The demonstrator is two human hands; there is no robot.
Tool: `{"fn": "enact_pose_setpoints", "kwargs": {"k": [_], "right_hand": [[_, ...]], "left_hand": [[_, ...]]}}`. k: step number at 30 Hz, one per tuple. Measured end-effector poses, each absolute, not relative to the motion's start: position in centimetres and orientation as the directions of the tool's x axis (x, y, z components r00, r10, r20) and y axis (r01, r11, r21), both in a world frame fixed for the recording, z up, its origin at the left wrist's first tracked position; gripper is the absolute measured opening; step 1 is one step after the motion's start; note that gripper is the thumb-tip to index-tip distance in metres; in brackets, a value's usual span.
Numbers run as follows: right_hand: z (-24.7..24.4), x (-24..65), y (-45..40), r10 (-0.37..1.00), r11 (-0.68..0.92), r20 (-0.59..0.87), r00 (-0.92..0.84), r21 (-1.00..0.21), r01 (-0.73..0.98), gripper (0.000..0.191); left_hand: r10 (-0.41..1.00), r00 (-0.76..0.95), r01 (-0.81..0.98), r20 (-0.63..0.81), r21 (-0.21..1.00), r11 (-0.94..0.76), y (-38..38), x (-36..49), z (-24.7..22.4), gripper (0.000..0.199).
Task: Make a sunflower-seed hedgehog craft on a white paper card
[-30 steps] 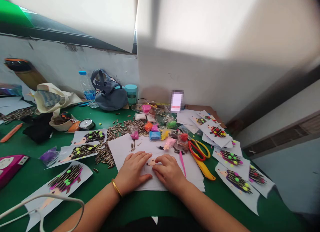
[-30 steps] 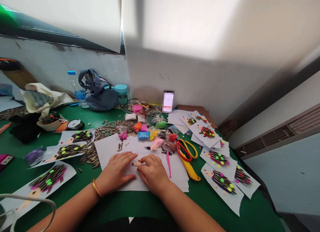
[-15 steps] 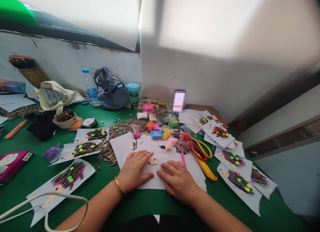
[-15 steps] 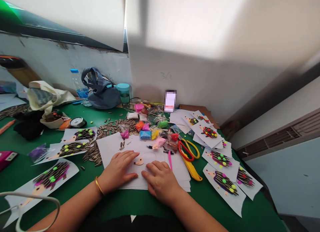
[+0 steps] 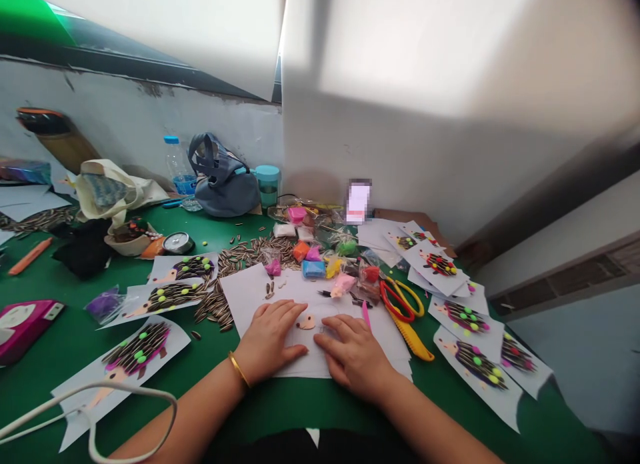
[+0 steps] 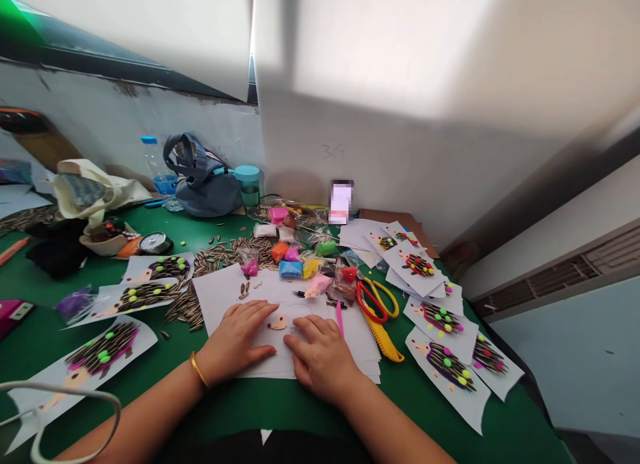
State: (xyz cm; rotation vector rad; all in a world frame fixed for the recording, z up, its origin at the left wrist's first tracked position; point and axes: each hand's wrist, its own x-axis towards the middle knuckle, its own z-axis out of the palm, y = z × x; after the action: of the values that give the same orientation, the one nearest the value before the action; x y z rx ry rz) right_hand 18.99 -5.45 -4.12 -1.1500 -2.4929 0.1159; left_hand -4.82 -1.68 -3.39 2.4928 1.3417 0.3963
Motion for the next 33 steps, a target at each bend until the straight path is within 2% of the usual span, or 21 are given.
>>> {"fn": "enact_pose_setpoints", "kwargs": {"k": [3,10,20,33], "right_hand": [[-4.0,19.14,-5.37,0.737,0.674,0.323,-0.594,-0.281,0.683,0.038],[-3.74,19.44,-5.04,0.801,0.593,0.397,-0.448,-0.424,0.684,0.035],[-3.88,18.77,-5.92,0.754,0.656,0.341,-0.561,-0.353,0.667,0.037],[-3.54,19.23,-5.58,0.783,0.612,0.412,-0.465,-0.377,0.695,0.03]], "left_hand": [[0.841,0.532,0.764,0.103,0.37,-0.528,-1.61,-4.83,-3.39,0.074],[0.84,0.532,0.762,0.107,0.371,-0.53,-1.54,-4.69,-3.56,0.078],[0.835,0.534,0.758,0.137,0.36,-0.544,-1.92,-4.67,-3.6,0.077],[0.838,0.532,0.764,0.121,0.358,-0.537,-1.88,-4.67,-3.52,0.078]]}}
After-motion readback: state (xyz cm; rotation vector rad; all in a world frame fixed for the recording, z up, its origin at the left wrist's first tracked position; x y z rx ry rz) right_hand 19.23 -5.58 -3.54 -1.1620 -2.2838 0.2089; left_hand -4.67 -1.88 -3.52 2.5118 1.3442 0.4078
